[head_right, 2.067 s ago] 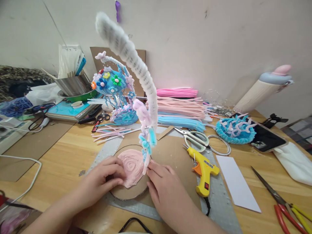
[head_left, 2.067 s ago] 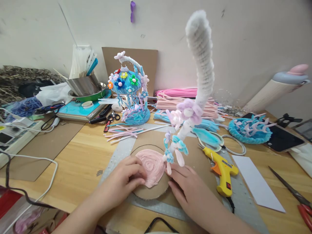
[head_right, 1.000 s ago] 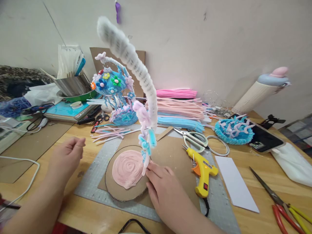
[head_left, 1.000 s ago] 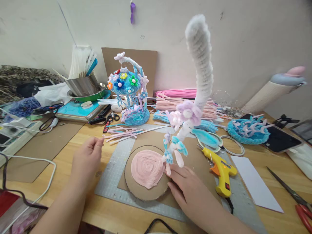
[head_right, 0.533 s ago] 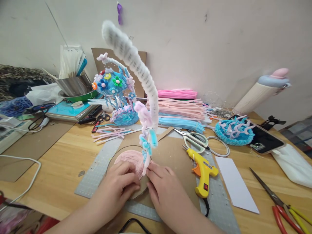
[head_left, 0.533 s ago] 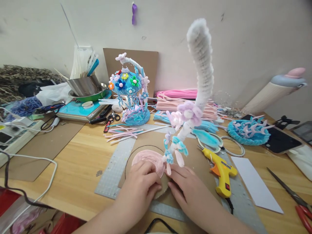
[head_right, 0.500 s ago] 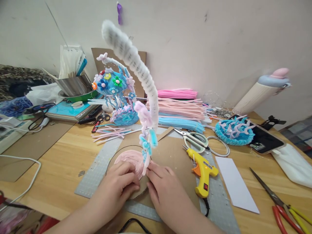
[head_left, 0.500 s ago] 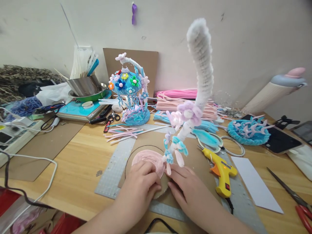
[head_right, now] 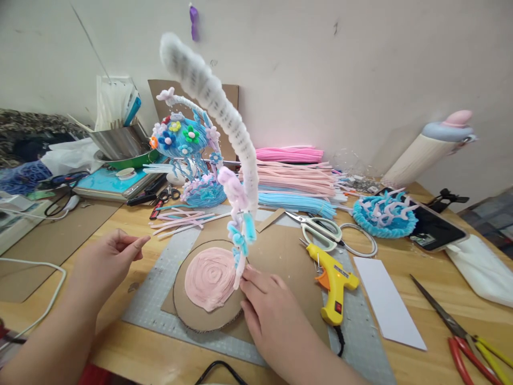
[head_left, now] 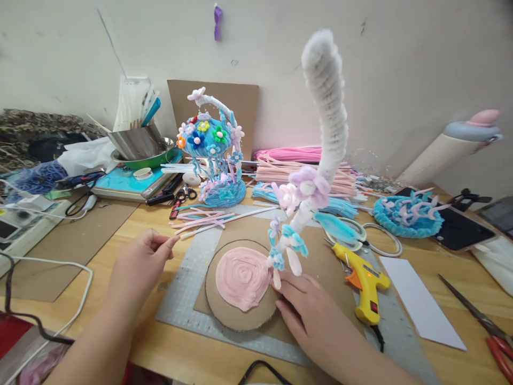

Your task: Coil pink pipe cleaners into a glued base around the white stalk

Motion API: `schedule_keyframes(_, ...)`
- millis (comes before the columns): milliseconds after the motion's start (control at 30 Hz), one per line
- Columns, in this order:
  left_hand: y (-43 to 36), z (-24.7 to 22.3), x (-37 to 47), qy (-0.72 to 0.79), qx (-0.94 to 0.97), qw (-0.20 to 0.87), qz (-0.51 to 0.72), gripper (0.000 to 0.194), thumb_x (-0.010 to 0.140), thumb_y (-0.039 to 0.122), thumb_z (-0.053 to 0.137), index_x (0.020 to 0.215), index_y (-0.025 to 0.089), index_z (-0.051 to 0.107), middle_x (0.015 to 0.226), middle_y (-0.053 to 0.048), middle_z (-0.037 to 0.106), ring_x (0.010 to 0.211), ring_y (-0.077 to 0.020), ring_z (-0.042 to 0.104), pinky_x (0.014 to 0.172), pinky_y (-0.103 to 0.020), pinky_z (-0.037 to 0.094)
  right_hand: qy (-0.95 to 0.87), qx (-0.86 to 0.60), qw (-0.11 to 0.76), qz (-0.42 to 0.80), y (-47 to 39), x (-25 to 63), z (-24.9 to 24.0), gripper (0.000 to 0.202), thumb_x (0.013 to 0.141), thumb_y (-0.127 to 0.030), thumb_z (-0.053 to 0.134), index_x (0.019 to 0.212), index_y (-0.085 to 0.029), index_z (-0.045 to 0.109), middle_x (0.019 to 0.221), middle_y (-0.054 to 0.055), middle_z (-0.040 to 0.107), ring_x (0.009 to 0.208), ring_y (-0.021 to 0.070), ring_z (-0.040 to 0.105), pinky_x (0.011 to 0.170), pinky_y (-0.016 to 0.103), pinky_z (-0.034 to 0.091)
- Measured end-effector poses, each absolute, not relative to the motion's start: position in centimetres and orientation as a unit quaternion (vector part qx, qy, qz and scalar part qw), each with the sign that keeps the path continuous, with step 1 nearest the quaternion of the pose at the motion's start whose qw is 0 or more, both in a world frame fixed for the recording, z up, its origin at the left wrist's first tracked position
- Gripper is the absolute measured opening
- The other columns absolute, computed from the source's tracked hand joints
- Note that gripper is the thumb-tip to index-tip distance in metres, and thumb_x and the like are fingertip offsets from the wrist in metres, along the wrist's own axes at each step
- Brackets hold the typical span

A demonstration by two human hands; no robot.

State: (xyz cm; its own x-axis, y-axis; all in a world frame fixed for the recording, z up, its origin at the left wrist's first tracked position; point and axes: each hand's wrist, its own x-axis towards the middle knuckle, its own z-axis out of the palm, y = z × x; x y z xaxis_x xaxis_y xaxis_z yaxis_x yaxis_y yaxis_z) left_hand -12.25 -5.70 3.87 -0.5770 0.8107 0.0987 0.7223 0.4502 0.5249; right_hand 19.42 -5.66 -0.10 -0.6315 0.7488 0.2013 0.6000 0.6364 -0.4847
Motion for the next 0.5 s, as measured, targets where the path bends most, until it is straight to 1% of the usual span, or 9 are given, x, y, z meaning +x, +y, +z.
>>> schedule_keyframes(100,-6.0,3.2,-12.0,0.845,0.42,0.117,0.309,0.035,0.071,0.055,0.065,0.064,0.022,0.059,0.061,0.0,0.065,0.056,-0.0173,0.055,0.054,-0.027,0.035,-0.885,-0.382,0.19,0.186,-5.7,19.4,0.0,0.039,0.088,-0.011,0.045,0.124,-0.018,0.058,0.13,0.012,0.059,0.116,0.0224,0.055,0.096,0.042,0.048)
schedule_keyframes(133,-5.9,3.0,-11.8,0.833,0.415,0.137,0.34,0.034,0.068,0.054,0.068,0.064,0.022,0.06,0.063,-0.001,0.066,0.057,-0.0168,0.054,0.055,-0.027,0.036,-0.885,-0.383,0.188,0.185,-5.7,19.4,0.0,0.039,0.088,-0.011,0.045,0.125,-0.017,0.058,0.13,0.013,0.058,0.116,0.0225,0.055,0.096,0.042,0.048)
schedule_keyframes(200,-5.7,2.7,-11.6,0.78,0.407,0.207,0.427,0.03,0.062,0.047,0.076,0.063,0.021,0.062,0.076,-0.002,0.07,0.064,-0.0159,0.056,0.059,-0.025,0.038,-0.886,-0.383,0.185,0.185,-5.7,19.4,0.0,0.039,0.088,-0.011,0.044,0.124,-0.017,0.058,0.13,0.013,0.058,0.116,0.0226,0.055,0.095,0.042,0.048)
schedule_keyframes(267,-5.4,2.7,-11.3,0.703,0.381,0.31,0.515,0.026,0.055,0.038,0.082,0.065,0.019,0.066,0.087,-0.002,0.071,0.073,-0.0146,0.057,0.064,-0.022,0.041,-0.886,-0.383,0.185,0.184,-5.7,19.4,-0.1,0.039,0.088,-0.011,0.044,0.124,-0.018,0.058,0.129,0.012,0.059,0.116,0.023,0.055,0.096,0.044,0.048)
schedule_keyframes(333,-5.1,2.8,-11.1,0.644,0.34,0.399,0.557,0.028,0.051,0.034,0.086,0.067,0.018,0.07,0.083,-0.002,0.07,0.071,-0.012,0.055,0.063,-0.019,0.041,-0.887,-0.384,0.182,0.18,-5.7,19.4,-0.2,0.039,0.088,-0.012,0.044,0.124,-0.018,0.058,0.129,0.012,0.059,0.116,0.0237,0.055,0.097,0.045,0.047)
schedule_keyframes(400,-5.0,2.9,-10.8,0.618,0.311,0.453,0.562,0.031,0.05,0.035,0.087,0.071,0.017,0.071,0.073,-0.001,0.067,0.064,-0.0099,0.053,0.059,-0.018,0.042,-0.889,-0.383,0.178,0.174,-5.6,19.4,-0.3,0.039,0.089,-0.012,0.044,0.125,-0.018,0.058,0.129,0.012,0.059,0.116,0.0241,0.055,0.097,0.046,0.047)
schedule_keyframes(500,-5.2,3.1,-10.1,0.583,0.285,0.516,0.559,0.033,0.052,0.034,0.087,0.075,0.016,0.071,0.074,-0.001,0.065,0.063,-0.0084,0.054,0.058,-0.017,0.045,-0.891,-0.381,0.178,0.171,-5.6,19.4,-0.3,0.039,0.089,-0.012,0.044,0.125,-0.018,0.058,0.129,0.012,0.059,0.116,0.024,0.056,0.096,0.045,0.048)
